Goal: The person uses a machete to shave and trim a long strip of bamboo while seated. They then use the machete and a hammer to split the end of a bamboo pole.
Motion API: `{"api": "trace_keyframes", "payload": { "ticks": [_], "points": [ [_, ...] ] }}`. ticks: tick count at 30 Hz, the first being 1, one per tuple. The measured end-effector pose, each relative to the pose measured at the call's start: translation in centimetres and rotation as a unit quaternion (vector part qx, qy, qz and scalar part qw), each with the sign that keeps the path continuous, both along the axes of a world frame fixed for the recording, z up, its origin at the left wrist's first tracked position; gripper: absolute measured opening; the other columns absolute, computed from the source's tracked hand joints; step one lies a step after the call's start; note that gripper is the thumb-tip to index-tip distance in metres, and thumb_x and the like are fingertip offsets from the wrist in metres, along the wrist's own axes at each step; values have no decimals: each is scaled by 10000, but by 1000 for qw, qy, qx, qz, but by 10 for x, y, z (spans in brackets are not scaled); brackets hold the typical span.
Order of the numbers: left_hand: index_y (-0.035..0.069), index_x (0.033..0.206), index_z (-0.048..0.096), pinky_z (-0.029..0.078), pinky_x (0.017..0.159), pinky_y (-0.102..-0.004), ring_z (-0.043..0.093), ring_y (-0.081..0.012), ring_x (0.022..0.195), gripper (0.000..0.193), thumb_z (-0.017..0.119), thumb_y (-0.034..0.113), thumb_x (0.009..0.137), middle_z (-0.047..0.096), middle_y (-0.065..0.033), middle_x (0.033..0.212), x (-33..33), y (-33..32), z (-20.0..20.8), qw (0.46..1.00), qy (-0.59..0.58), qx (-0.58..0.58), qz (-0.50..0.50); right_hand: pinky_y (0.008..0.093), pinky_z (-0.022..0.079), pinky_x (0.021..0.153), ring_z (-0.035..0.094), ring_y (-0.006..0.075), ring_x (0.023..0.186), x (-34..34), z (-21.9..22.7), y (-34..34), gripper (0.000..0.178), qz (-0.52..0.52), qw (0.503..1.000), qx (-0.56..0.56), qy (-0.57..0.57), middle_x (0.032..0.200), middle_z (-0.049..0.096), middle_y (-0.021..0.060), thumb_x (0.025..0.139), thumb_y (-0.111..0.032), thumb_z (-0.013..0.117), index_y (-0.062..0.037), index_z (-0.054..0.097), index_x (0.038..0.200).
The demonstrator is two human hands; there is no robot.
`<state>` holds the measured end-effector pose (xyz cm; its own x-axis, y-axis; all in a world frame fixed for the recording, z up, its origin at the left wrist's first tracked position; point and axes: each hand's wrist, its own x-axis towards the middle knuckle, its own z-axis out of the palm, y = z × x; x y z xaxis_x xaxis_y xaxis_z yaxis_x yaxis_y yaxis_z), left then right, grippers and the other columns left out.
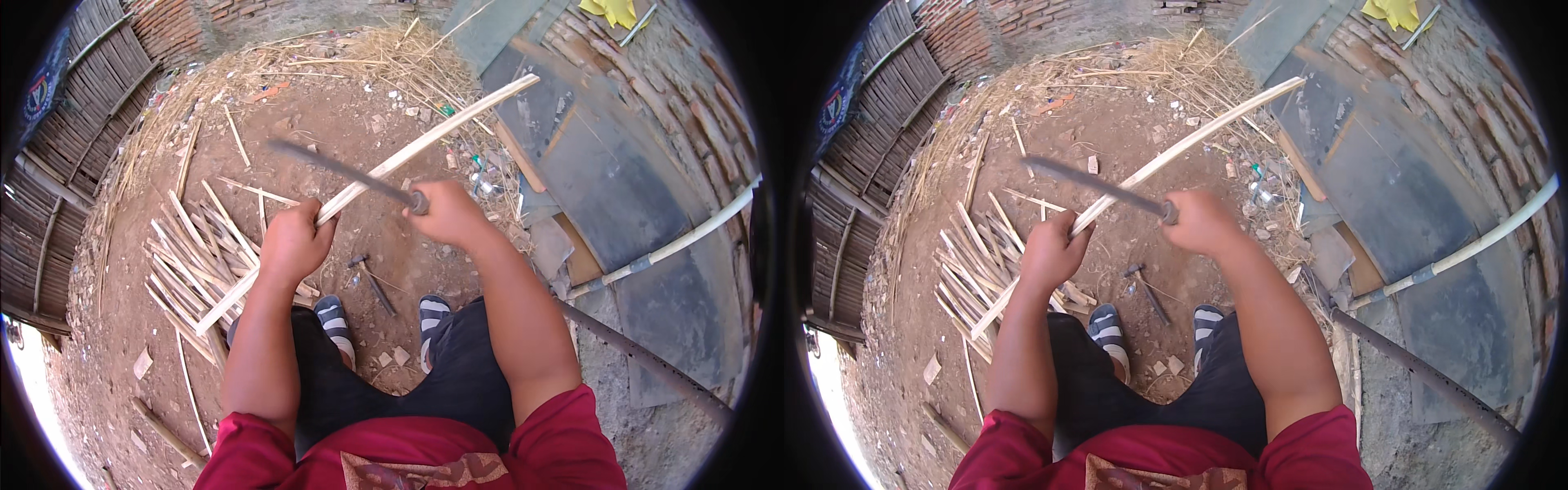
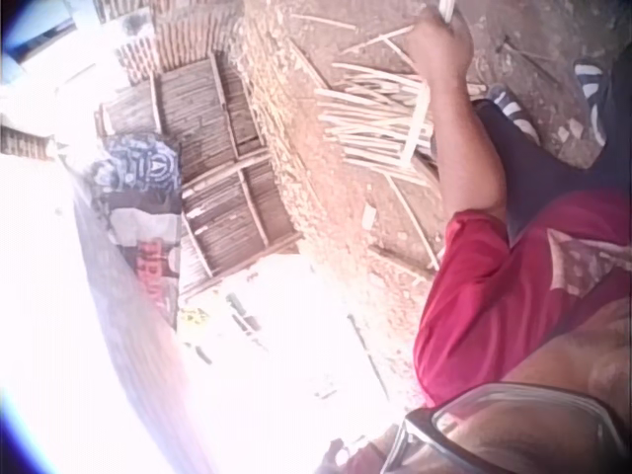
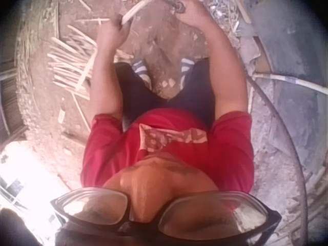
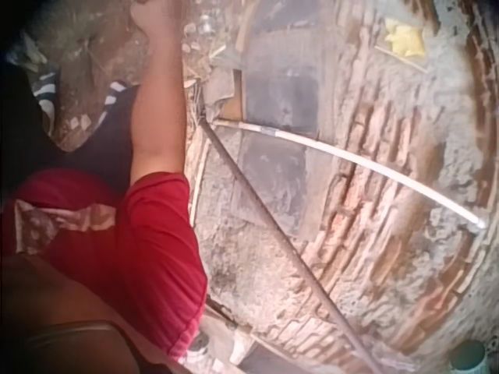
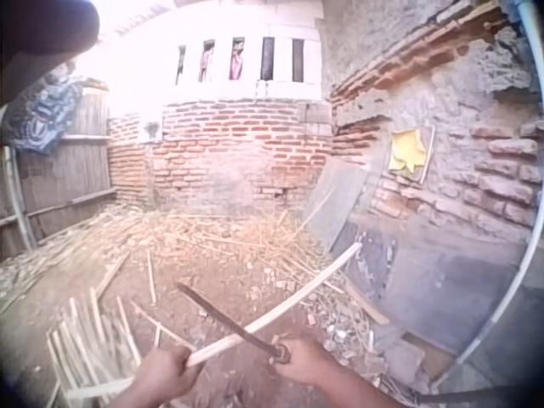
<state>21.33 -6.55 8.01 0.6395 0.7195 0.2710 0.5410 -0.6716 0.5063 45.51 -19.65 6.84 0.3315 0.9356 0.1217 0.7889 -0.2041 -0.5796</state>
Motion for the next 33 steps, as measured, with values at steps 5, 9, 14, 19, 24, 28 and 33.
{"api": "trace_keyframes", "payload": {
  "ticks": [5,9,14,19,24,28,33],
  "points": [
    [12,943,706,518,687,-501,681,-433,747,298,725,309,941,665,-243,744,-4,2,0,999,43,-11,-4,478,563,787,716,401,852,14,8,0,255,-19,999,-36,11,876,737,183,831,-283,773,-111,758,1019],
    [26,981,727,527,702,-498,688,-422,754,298,727,322,940,685,-227,765,-1,2,5,997,68,-20,28,478,562,795,724,392,865,24,6,-4,291,-60,997,-8,40,889,740,197,833,-292,784,-87,759,1038],
    [25,988,731,529,703,-493,689,-419,751,282,733,302,937,688,-221,771,-3,-4,2,999,46,-2,9,469,544,758,713,366,809,-1,2,4,261,35,997,-65,2,840,723,180,841,-289,790,-61,737,959],
    [21,943,720,529,709,-503,687,-431,773,290,746,309,928,698,-219,791,-3,4,6,997,59,16,38,441,560,780,732,333,832,40,4,-6,335,-122,988,-15,95,845,735,164,843,-322,802,-41,756,1020],
    [17,907,701,526,715,-512,688,-431,787,300,750,312,923,700,-221,805,3,-1,2,997,67,44,21,481,562,806,734,385,905,3,12,0,358,21,997,-71,11,942,750,220,838,-316,802,-22,747,1035],
    [20,906,698,526,712,-510,685,-429,779,294,759,308,913,695,-218,795,-8,-1,3,996,81,20,12,479,559,810,733,371,917,24,16,-5,384,-3,997,-83,-3,933,754,208,835,-320,803,13,726,1009],
    [21,902,698,526,697,-491,683,-420,765,291,772,302,905,689,-209,775,-4,-2,13,996,81,4,23,473,559,822,731,370,920,54,8,-22,417,-128,988,21,84,929,754,206,833,-333,814,11,735,1054]
  ]
}}
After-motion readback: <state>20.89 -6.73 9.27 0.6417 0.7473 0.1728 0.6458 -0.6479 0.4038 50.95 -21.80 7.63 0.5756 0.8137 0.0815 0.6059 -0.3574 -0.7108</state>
